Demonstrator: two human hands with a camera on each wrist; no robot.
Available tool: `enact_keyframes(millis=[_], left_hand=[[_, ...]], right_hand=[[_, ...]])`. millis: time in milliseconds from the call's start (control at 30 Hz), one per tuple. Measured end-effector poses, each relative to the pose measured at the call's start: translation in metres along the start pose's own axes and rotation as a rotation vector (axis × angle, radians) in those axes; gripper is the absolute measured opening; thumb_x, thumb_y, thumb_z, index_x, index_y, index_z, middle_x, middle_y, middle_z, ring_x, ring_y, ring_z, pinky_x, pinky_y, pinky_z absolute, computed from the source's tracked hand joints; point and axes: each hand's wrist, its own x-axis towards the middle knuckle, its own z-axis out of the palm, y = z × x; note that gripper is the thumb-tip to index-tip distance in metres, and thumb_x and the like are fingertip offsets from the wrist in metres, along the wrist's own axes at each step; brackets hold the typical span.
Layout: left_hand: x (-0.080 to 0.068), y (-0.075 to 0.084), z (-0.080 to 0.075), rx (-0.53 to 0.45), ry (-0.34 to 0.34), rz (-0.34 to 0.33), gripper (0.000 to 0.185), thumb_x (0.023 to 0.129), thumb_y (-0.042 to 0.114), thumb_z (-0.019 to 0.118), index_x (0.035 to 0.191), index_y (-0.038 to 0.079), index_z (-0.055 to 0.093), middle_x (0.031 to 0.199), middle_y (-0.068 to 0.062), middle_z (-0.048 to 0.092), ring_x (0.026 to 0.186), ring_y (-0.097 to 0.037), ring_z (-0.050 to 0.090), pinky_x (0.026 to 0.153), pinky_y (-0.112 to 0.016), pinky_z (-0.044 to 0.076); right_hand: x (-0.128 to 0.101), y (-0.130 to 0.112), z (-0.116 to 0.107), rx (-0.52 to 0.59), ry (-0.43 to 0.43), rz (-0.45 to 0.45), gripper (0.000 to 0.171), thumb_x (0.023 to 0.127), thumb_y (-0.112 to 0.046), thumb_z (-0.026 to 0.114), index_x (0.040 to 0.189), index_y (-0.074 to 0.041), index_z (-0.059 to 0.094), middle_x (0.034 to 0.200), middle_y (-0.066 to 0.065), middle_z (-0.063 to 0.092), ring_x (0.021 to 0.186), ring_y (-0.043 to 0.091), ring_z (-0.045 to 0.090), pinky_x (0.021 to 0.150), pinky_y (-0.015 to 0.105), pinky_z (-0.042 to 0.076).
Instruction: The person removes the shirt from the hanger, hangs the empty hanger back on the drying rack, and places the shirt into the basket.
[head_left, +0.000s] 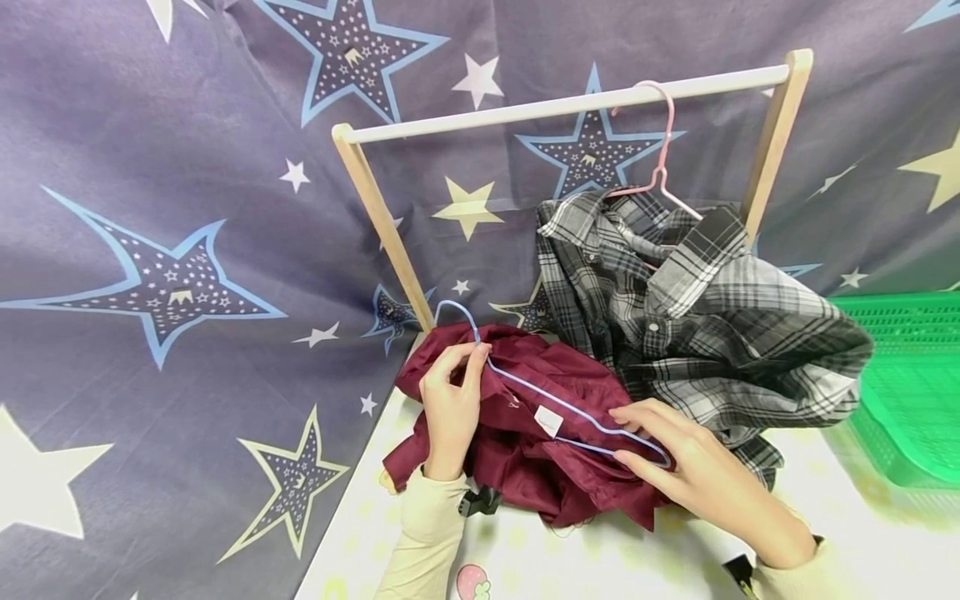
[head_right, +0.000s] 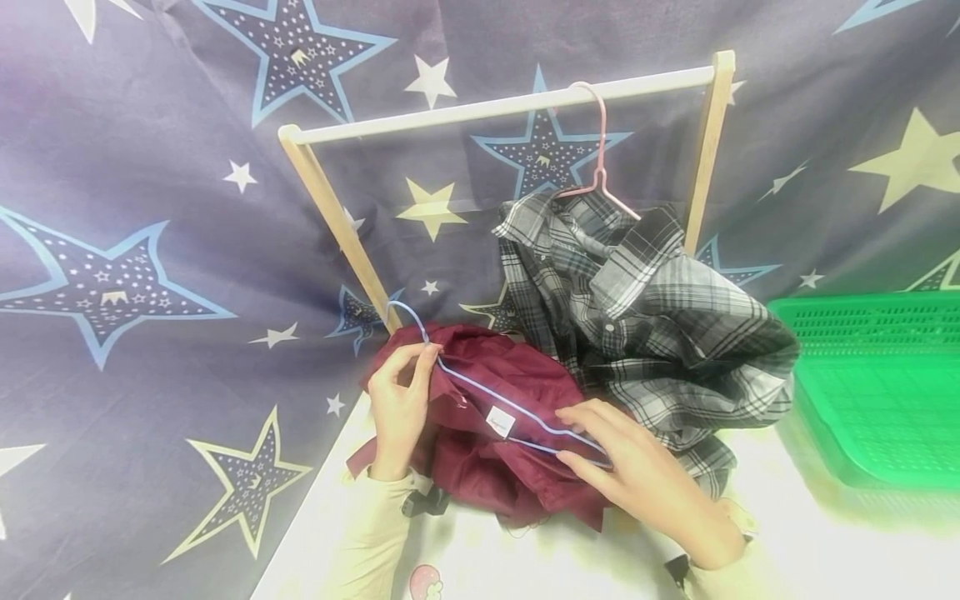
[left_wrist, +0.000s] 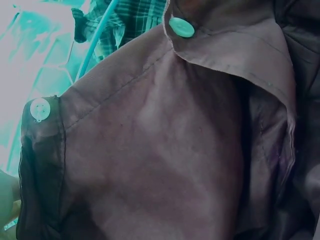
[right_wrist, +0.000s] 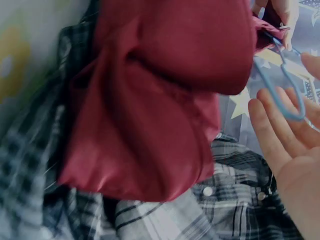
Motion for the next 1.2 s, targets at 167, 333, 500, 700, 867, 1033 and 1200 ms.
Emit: enact_keyframes(millis=[167, 333, 500, 700, 867, 1033, 1200], left_hand=[[-0.001, 0.004, 0.001, -0.008, -0.011, 0.016, 0.015, 0.095, 0.022, 0.068, 0.097, 0.011, 0.078, 0.089, -0.003, 0.075, 0.081, -0.017, 0.068, 0.075, -0.017, 0.05], [-0.001, 0.005, 0.004, -0.001, -0.009, 0.03, 0.013, 0.093, 0.02, 0.07, 0.094, 0.01, 0.078, 0.089, -0.004, 0.075, 0.082, -0.018, 0.068, 0.075, -0.017, 0.05], [-0.001, 0.007, 0.005, 0.005, -0.022, 0.038, 0.015, 0.093, 0.024, 0.071, 0.093, 0.012, 0.079, 0.088, -0.001, 0.075, 0.085, -0.013, 0.068, 0.079, -0.019, 0.051], [-0.002, 0.008, 0.006, -0.002, -0.024, 0.04, 0.016, 0.093, 0.026, 0.071, 0.093, 0.012, 0.08, 0.089, 0.0, 0.075, 0.088, -0.012, 0.069, 0.083, -0.021, 0.052], [-0.003, 0.009, 0.007, -0.011, -0.018, 0.041, 0.016, 0.091, 0.025, 0.073, 0.093, 0.012, 0.081, 0.09, -0.001, 0.076, 0.089, -0.013, 0.07, 0.084, -0.021, 0.053], [-0.004, 0.01, 0.009, -0.039, -0.03, 0.038, 0.016, 0.09, 0.025, 0.074, 0.095, 0.012, 0.081, 0.091, -0.002, 0.075, 0.089, -0.014, 0.07, 0.084, -0.022, 0.054], [-0.005, 0.009, 0.008, -0.044, -0.067, 0.03, 0.016, 0.091, 0.026, 0.073, 0.095, 0.012, 0.081, 0.094, 0.0, 0.076, 0.092, -0.013, 0.07, 0.088, -0.024, 0.054]], right_hand=[[0.008, -0.004, 0.005, -0.034, -0.009, -0.007, 0.044, 0.088, -0.024, 0.076, 0.129, -0.016, 0.063, 0.122, -0.009, 0.063, 0.112, 0.005, 0.06, 0.097, 0.02, 0.045], [0.013, -0.006, 0.012, -0.046, 0.025, -0.043, 0.042, 0.088, -0.02, 0.075, 0.128, -0.016, 0.063, 0.118, -0.01, 0.064, 0.104, 0.005, 0.063, 0.091, 0.024, 0.05], [0.014, -0.007, 0.017, -0.045, 0.057, -0.06, 0.041, 0.088, -0.017, 0.074, 0.128, -0.018, 0.063, 0.112, -0.01, 0.066, 0.1, 0.005, 0.063, 0.088, 0.025, 0.051], [0.015, -0.007, 0.021, -0.048, 0.084, -0.07, 0.034, 0.089, -0.011, 0.072, 0.122, -0.016, 0.066, 0.105, -0.008, 0.067, 0.095, 0.004, 0.063, 0.083, 0.02, 0.05], [0.016, -0.006, 0.023, -0.036, 0.121, -0.078, 0.029, 0.087, -0.007, 0.073, 0.115, -0.014, 0.068, 0.101, -0.008, 0.068, 0.09, 0.005, 0.064, 0.08, 0.019, 0.05], [0.014, -0.004, 0.025, -0.042, 0.131, -0.07, 0.028, 0.085, -0.005, 0.074, 0.112, -0.011, 0.068, 0.1, -0.006, 0.07, 0.088, 0.006, 0.066, 0.078, 0.019, 0.051], [0.011, 0.0, 0.026, -0.047, 0.143, -0.078, 0.033, 0.084, -0.002, 0.073, 0.116, -0.01, 0.069, 0.102, -0.001, 0.073, 0.088, 0.008, 0.068, 0.077, 0.021, 0.053]])
